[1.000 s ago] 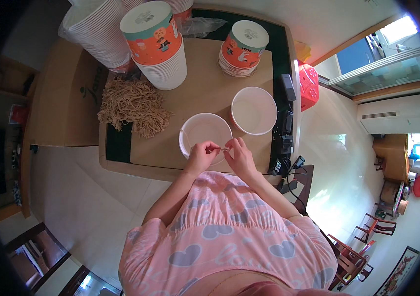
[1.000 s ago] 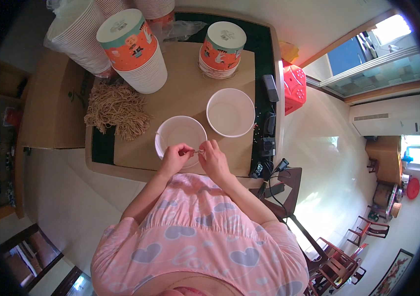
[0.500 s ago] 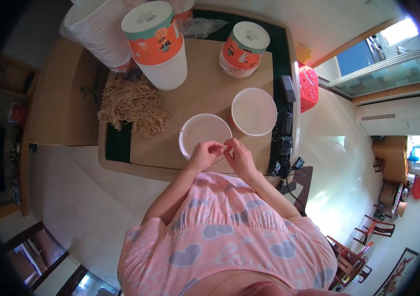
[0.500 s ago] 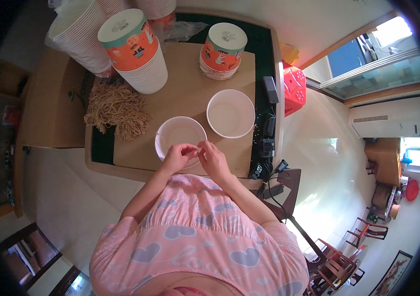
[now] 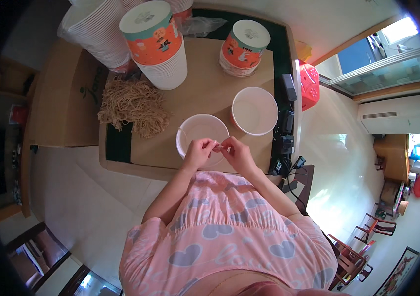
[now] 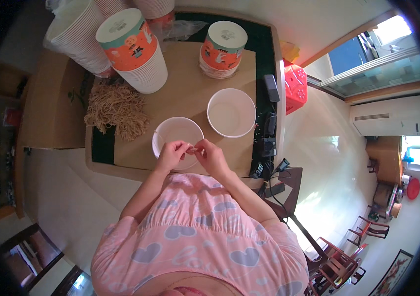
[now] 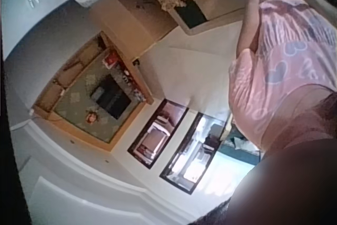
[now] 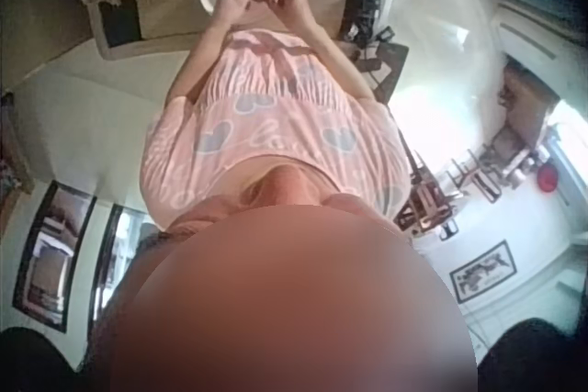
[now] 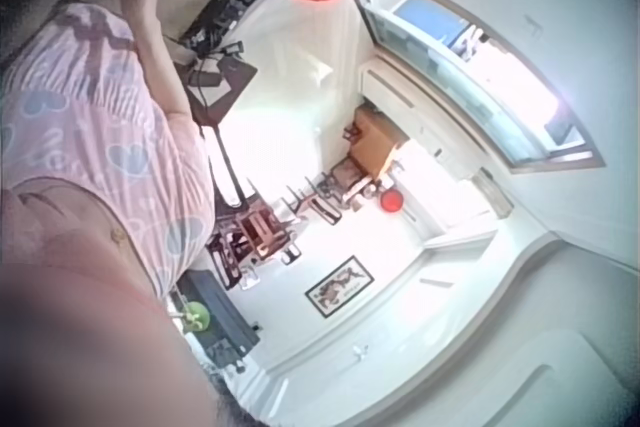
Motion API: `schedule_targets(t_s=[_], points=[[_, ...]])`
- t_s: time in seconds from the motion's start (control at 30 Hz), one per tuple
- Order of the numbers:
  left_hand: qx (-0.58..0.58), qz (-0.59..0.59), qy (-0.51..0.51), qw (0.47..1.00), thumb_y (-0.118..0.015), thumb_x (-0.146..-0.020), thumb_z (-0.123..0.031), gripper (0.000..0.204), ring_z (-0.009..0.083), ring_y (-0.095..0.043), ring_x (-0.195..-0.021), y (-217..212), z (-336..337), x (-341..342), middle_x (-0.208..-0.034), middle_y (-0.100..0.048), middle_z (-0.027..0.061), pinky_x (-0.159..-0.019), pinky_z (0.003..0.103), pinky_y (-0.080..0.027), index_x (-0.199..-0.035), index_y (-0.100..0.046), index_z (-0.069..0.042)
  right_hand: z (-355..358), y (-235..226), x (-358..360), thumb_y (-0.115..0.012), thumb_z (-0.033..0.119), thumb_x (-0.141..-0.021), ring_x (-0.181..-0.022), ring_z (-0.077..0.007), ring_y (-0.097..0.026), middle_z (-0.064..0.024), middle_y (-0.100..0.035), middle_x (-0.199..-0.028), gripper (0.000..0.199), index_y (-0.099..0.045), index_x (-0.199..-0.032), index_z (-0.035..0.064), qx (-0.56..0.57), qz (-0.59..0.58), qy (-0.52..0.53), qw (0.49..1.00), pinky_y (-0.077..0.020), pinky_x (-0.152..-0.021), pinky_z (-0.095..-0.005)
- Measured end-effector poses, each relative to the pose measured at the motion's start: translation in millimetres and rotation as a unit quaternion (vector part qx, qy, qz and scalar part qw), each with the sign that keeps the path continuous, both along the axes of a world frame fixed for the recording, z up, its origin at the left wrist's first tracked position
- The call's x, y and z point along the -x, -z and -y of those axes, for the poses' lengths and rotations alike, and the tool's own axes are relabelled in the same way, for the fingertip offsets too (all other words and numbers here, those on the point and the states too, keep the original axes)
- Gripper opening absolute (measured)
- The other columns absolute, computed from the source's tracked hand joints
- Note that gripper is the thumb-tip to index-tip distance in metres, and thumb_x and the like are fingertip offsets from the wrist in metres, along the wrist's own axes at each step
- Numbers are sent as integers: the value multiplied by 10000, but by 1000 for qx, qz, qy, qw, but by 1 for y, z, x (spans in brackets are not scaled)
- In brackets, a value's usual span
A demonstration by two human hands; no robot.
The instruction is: The person is tying thin strings through pre-drilled holes in paper cups, likely as part of a decorative or functional assembly process.
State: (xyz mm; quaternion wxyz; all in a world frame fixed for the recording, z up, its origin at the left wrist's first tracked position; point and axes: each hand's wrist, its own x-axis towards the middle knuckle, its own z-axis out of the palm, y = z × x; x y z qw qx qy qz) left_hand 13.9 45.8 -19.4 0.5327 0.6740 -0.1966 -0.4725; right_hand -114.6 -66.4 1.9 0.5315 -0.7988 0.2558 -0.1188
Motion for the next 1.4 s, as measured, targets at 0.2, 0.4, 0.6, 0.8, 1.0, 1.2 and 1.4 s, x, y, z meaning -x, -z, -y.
schedule_targets(t_s=[0.2, 0.4, 0.6, 0.8, 1.0, 1.2, 1.4], points=[[18, -19, -6, 1000, -583, -902, -128, 162, 35, -484, -546, 6, -3, 1, -762, -678, 23, -500, 193, -405, -925, -674, 4, 1, -2, -1, -653, 18, -801, -516, -58, -439, -13, -593, -711, 140, -581, -921, 20, -38, -39, -12, 998, -385, -486, -224], [26, 15, 14, 999, -616, -871, -110, 151, 70, -593, -647, 5, -5, 2, -780, -684, 50, -556, 222, -470, -947, -662, 12, 1, -3, -3, -653, 12, -785, -538, -59, -444, -12, -587, -727, 197, -553, -954, 29, -40, -42, 21, 998, -384, -496, -225], [39, 125, 37, 991, -644, -823, -12, 117, 76, -608, -745, -8, -7, 5, -830, -669, 31, -692, 229, -501, -940, -643, -3, -2, 1, 0, -668, 25, -773, -551, -82, -472, -26, -591, -748, 229, -539, -962, 36, -24, -32, 31, 999, -407, -512, -245], [25, 89, 41, 995, -650, -818, -6, 114, 80, -611, -746, 0, -10, 5, -825, -670, 42, -680, 230, -498, -929, -627, 3, -9, 3, 5, -660, 74, -774, -676, -270, -598, -108, -574, -868, 154, -579, -901, 49, 39, -39, 5, 998, -491, -619, -369], [34, 93, 18, 995, -648, -805, -22, 72, 102, -625, -698, 1, -4, 11, -765, -668, 51, -638, 247, -505, -871, -630, 4, -8, 0, 2, -643, 96, -786, -711, -323, -601, -115, -554, -873, 85, -590, -839, 56, 103, -48, 3, 994, -495, -628, -404], [5, 136, 22, 991, -653, -796, -10, 53, 72, -603, -704, 2, -5, 4, -747, -654, 31, -642, 232, -495, -835, -619, 2, -6, 0, 2, -642, 104, -783, -725, -325, -606, -113, -555, -883, 87, -591, -836, 57, 110, -61, -1, 992, -499, -637, -406], [31, 109, 23, 993, -643, -808, -16, 45, 75, -592, -680, 5, -8, 1, -753, -653, 25, -628, 216, -486, -847, -624, -5, -5, -3, -4, -655, 65, -777, -690, -245, -597, -98, -587, -851, 97, -619, -864, 44, 99, -4, -4, 995, -491, -600, -331]])
